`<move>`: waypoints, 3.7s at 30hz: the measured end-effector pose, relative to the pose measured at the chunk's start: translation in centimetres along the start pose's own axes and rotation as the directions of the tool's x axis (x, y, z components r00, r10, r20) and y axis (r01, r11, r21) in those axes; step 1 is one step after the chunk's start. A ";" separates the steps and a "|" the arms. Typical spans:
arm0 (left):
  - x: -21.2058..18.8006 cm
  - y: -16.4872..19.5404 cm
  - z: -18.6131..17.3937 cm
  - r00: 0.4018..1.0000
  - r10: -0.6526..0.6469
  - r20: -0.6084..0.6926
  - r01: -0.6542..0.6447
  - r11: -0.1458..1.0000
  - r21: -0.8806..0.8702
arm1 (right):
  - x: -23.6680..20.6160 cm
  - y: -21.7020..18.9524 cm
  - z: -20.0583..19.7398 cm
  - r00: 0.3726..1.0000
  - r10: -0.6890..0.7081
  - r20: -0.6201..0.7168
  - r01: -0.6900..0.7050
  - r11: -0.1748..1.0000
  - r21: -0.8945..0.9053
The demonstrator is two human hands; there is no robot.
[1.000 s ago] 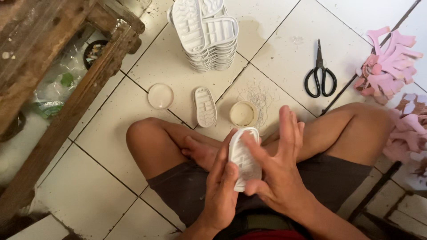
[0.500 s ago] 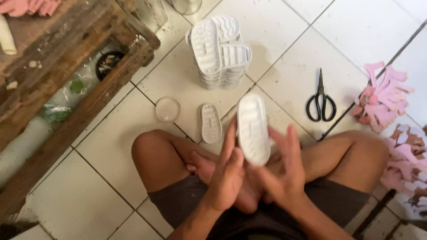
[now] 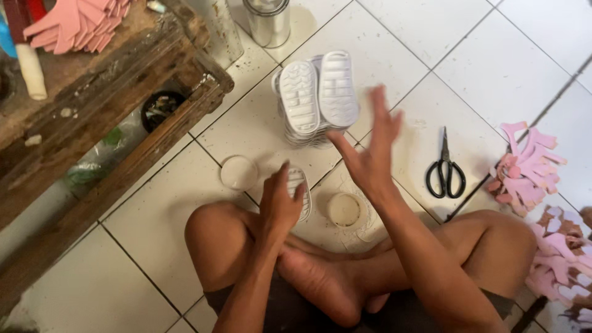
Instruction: The person sits on the floor holding white foam slipper soles, dips their hand into a small container of white powder and rubs the powder over the tread side of each sole, then stacks the finished soles on a pile on the floor, repeating the process one sole at a time.
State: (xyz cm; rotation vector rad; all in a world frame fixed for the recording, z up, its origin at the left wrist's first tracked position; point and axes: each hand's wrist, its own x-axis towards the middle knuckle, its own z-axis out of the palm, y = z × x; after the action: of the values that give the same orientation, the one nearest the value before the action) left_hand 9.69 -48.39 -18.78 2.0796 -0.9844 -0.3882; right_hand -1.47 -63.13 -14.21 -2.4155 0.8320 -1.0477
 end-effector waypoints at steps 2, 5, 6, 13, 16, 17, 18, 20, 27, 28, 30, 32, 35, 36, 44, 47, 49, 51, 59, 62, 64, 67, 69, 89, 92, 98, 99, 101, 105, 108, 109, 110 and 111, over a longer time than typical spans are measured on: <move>0.2 -0.2 0.2 0.991 0.120 0.052 -0.130 0.952 0.276 | -2.9 0.4 -0.7 0.997 0.067 0.029 -0.069 0.992 0.102; -0.2 -0.5 0.7 0.979 0.046 0.200 -0.112 0.938 0.328 | -7.4 1.4 -2.6 0.970 0.009 0.244 -0.029 0.996 0.080; -0.3 -0.6 0.9 0.977 0.030 0.209 -0.101 0.936 0.338 | -8.7 1.6 -3.0 0.939 -0.037 0.342 0.020 0.998 0.055; -2.1 -1.4 0.2 0.913 -0.260 0.314 0.408 0.565 -0.718 | -13.5 3.0 -3.8 0.859 -0.138 0.493 0.208 0.974 -0.090; -4.7 -0.5 -1.5 0.876 -0.281 0.392 0.461 0.247 -0.852 | -13.9 3.7 -4.1 0.874 -0.227 0.430 0.294 0.951 -0.096; -6.2 0.1 -2.1 0.867 -0.290 0.406 0.470 0.206 -0.858 | -14.1 4.0 -4.4 0.869 -0.262 0.419 0.327 0.941 -0.090; -7.3 0.8 -2.7 0.857 -0.284 0.431 0.490 0.188 -0.851 | -14.2 4.0 -4.9 0.863 -0.234 0.448 0.310 0.945 -0.102; -8.8 2.5 -4.0 0.842 -0.248 0.479 0.523 0.157 -0.838 | -14.2 3.6 -6.2 0.854 -0.179 0.488 0.282 0.949 -0.144; -12.6 8.2 -7.6 0.874 0.138 0.466 0.224 0.736 -0.638 | -15.7 -0.8 -11.8 0.956 -0.275 0.103 0.246 0.940 0.236; -13.0 8.8 -7.9 0.852 0.186 0.489 0.208 0.736 -0.644 | -15.8 -1.3 -12.0 0.945 -0.324 0.045 0.308 0.927 0.215; -13.1 9.6 -8.1 0.802 0.191 0.567 0.306 0.683 -0.663 | -16.0 -2.1 -12.1 0.933 -0.359 -0.023 0.356 0.914 0.195; -13.0 10.1 -8.4 0.735 0.112 0.669 0.512 0.555 -0.655 | -16.2 -2.6 -12.2 0.939 -0.340 -0.050 0.342 0.915 0.215; -12.9 10.6 -8.6 0.828 0.187 0.528 0.295 0.656 -0.695 | -16.3 -2.6 -12.6 0.870 -0.487 -0.071 0.483 0.818 0.313; -13.1 10.9 -8.7 0.808 0.155 0.569 0.360 0.634 -0.684 | -16.4 -2.6 -12.8 0.877 -0.477 -0.053 0.471 0.835 0.287; -13.5 12.6 -8.3 0.948 0.221 0.228 -0.069 0.845 -0.531 | -18.0 -3.9 -14.0 0.928 -0.355 0.114 0.360 0.932 -0.031; -13.6 13.2 -8.3 0.948 0.295 0.118 -0.202 0.847 -0.492 | -18.0 -4.1 -14.7 0.930 -0.356 -0.095 0.367 0.916 0.159; -14.2 14.1 -7.4 0.961 0.245 0.131 -0.111 0.769 -0.630 | -17.7 -4.2 -14.3 0.950 -0.309 -0.046 0.312 0.944 0.109; -14.5 14.5 -6.5 0.978 0.180 0.110 -0.040 0.670 -0.741 | -17.5 -4.5 -13.2 0.956 -0.286 -0.062 0.291 0.951 0.105; -12.6 12.3 -7.6 0.950 0.307 0.058 -0.275 0.910 -0.311 | -20.8 -5.3 -10.3 0.898 -0.199 0.392 -0.249 0.505 0.826; -11.2 10.1 -9.3 0.999 -0.043 0.028 0.051 0.878 -0.476 | -17.5 -0.6 -9.1 0.807 -0.011 0.591 -0.373 0.766 0.524; -10.7 8.3 -9.8 0.981 -0.177 -0.085 0.054 0.658 -0.751 | -15.4 1.4 -7.5 0.744 0.054 0.666 -0.172 0.979 0.112; -11.0 6.0 -9.3 0.951 -0.310 0.006 0.093 0.266 -0.959 | -13.2 2.6 -5.0 0.798 -0.080 0.597 0.169 0.981 -0.094; -12.0 5.2 -8.4 0.936 -0.325 0.136 0.200 0.172 -0.965 | -12.7 2.4 -4.5 0.823 -0.154 0.546 0.250 0.962 -0.106; -16.0 10.8 -7.7 0.818 0.032 0.574 0.504 0.441 -0.743 | -16.7 -3.6 -12.7 0.953 -0.303 -0.022 0.303 0.944 0.130; -15.9 11.5 -7.8 0.825 -0.026 0.564 0.519 0.429 -0.739 | -15.9 -4.1 -12.0 0.920 -0.391 -0.015 0.389 0.907 0.163; -16.5 12.3 -7.2 0.878 0.147 0.455 0.254 0.662 -0.705 | -17.1 -3.9 -13.2 0.993 -0.114 0.028 0.109 0.984 0.141; -16.4 12.4 -7.0 0.885 0.127 0.448 0.282 0.618 -0.733 | -17.5 -3.8 -13.5 0.985 -0.162 0.060 0.155 0.982 0.105; -16.2 12.5 -6.9 0.905 0.058 0.422 0.328 0.537 -0.778 | -18.4 -3.5 -13.8 0.956 -0.263 0.131 0.256 0.964 0.073; -15.9 12.9 -6.9 0.885 0.115 0.452 0.328 0.535 -0.778 | -19.3 -3.2 -13.6 0.931 -0.366 0.001 0.363 0.925 0.107; -15.8 13.2 -7.0 0.919 0.162 0.361 0.191 0.616 -0.764 | -18.6 -3.0 -13.6 0.950 -0.303 0.071 0.299 0.953 0.053; -15.7 13.3 -7.0 0.925 0.145 0.352 0.209 0.578 -0.789 | -18.3 -3.0 -13.9 0.931 -0.353 0.090 0.351 0.936 0.035; -15.7 13.4 -7.0 0.933 0.130 0.335 0.217 0.541 -0.813 | -17.8 -2.8 -14.1 0.907 -0.408 0.105 0.409 0.912 0.020; -15.6 13.5 -6.9 0.943 0.139 0.304 0.176 0.568 -0.804 | -17.4 -2.6 -14.2 0.875 -0.468 0.122 0.459 0.883 0.100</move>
State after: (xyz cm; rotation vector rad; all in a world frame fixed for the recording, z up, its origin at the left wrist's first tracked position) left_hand -3.55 -38.21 -4.89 1.1510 -0.7340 -1.0339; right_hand -20.70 -51.38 -12.75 -2.6588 0.1572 -1.0221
